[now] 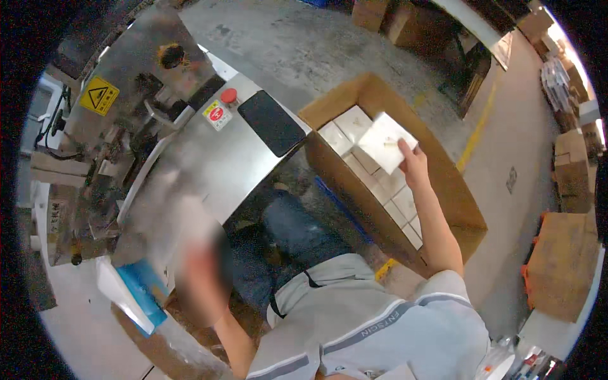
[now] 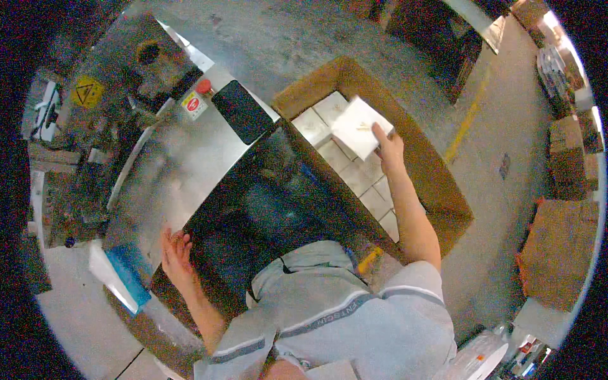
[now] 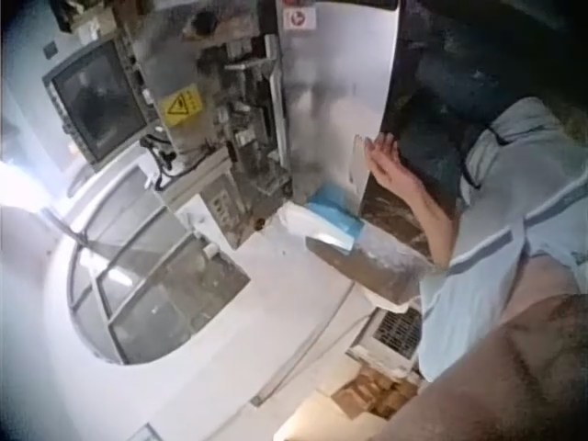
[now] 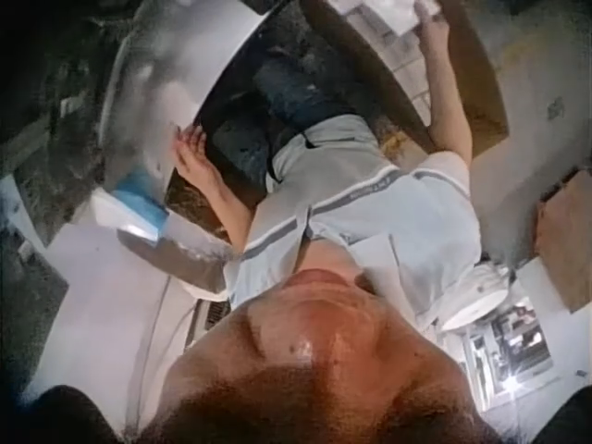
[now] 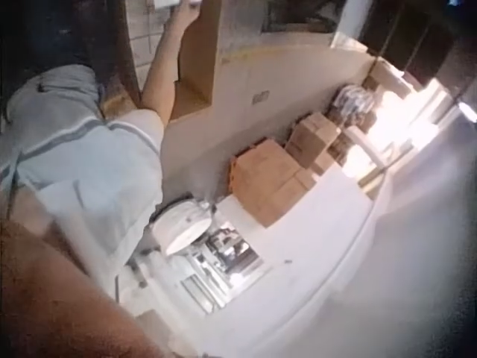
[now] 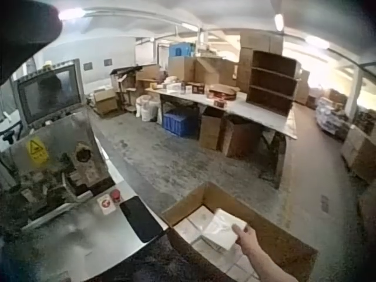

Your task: Packaging small white boxes into plastic bags using a heat-sealing machine and placing them into a larger shipping carton.

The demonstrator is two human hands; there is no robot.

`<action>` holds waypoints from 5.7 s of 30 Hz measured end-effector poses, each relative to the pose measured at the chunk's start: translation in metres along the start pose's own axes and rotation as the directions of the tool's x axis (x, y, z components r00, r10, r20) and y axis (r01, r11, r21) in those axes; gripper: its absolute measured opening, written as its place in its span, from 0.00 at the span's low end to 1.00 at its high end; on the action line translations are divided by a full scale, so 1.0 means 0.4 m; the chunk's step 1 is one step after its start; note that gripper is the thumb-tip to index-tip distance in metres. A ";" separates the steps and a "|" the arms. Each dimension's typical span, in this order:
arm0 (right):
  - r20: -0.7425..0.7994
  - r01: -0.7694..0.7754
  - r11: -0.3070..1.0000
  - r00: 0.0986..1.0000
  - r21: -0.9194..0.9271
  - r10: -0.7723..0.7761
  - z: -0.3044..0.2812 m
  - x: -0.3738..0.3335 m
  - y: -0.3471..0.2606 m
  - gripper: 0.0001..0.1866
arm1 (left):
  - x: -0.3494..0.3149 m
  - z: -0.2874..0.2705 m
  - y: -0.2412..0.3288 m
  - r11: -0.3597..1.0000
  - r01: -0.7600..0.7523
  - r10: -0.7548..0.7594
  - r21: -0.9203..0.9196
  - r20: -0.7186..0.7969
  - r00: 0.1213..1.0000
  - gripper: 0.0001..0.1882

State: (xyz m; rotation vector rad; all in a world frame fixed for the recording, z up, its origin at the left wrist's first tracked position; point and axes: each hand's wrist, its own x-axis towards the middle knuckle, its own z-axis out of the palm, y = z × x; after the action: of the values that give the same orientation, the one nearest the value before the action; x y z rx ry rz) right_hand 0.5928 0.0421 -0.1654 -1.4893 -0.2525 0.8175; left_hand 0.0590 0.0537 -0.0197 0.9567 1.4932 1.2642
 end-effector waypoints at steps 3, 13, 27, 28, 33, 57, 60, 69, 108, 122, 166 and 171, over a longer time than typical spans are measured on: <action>-0.088 -0.386 0.920 0.921 -0.060 0.380 -0.145 0.109 0.198 0.27 | -0.005 -0.031 -0.028 1.000 0.021 -0.020 0.019 -0.019 1.000 0.27; -0.112 -0.390 0.911 0.919 -0.135 0.377 -0.149 0.289 0.356 0.18 | 0.012 -0.105 0.008 0.994 -0.021 0.040 0.110 -0.168 0.985 0.25; 0.284 0.048 0.984 0.959 -0.170 0.002 0.001 0.022 0.023 0.22 | 0.437 -0.959 0.091 0.602 0.076 0.451 0.795 -0.417 0.789 0.21; 0.325 0.073 0.978 0.946 -0.194 -0.006 0.006 0.037 0.016 0.21 | 0.433 -0.984 0.077 0.610 0.089 0.491 0.787 -0.464 0.738 0.21; 0.480 0.231 0.961 0.867 -0.151 -0.133 0.100 0.022 -0.102 0.18 | 0.362 -0.932 0.092 0.579 0.051 0.595 0.814 -0.464 0.656 0.18; 0.848 0.879 0.298 -0.192 0.373 -0.494 0.769 -0.771 -0.222 0.04 | -0.084 -0.146 0.057 0.996 0.033 -0.039 0.087 0.067 0.997 0.11; 0.877 0.861 0.293 -0.295 0.416 -0.378 0.768 -0.746 -0.190 0.07 | -0.066 -0.134 0.080 0.841 -0.344 0.406 0.419 -0.067 0.911 0.13; 0.937 0.890 0.305 -0.291 0.339 -0.193 0.754 -0.718 -0.167 0.07 | 0.021 -0.136 0.162 0.480 -0.653 0.156 0.585 0.676 0.720 0.15; 1.000 0.942 0.337 -0.007 0.000 0.019 1.598 -0.337 -0.111 0.14 | 0.963 -0.340 0.286 0.749 -0.157 -0.252 0.643 0.496 0.831 0.23; 0.981 0.982 -0.101 -0.166 0.157 -0.096 1.473 -0.544 -0.083 0.28 | 0.368 -0.139 0.004 0.267 -0.399 0.480 0.877 0.238 0.844 0.31; 0.996 0.981 -0.191 -0.008 -0.011 -0.094 1.519 -0.578 -0.150 0.29 | 0.259 -0.143 -0.047 0.553 -0.303 0.685 0.776 -0.217 0.695 0.40; 0.963 0.881 0.471 0.156 -0.035 -0.220 1.371 -0.552 -0.105 0.30 | 0.263 -0.147 -0.065 0.538 -0.318 0.698 0.781 -0.201 0.687 0.40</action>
State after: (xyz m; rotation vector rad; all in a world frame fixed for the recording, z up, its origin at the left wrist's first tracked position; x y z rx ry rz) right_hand 0.1092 0.3374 0.0088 -1.1372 -2.0715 0.7512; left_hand -0.0257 0.1338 -0.0599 1.8140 2.3044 1.4585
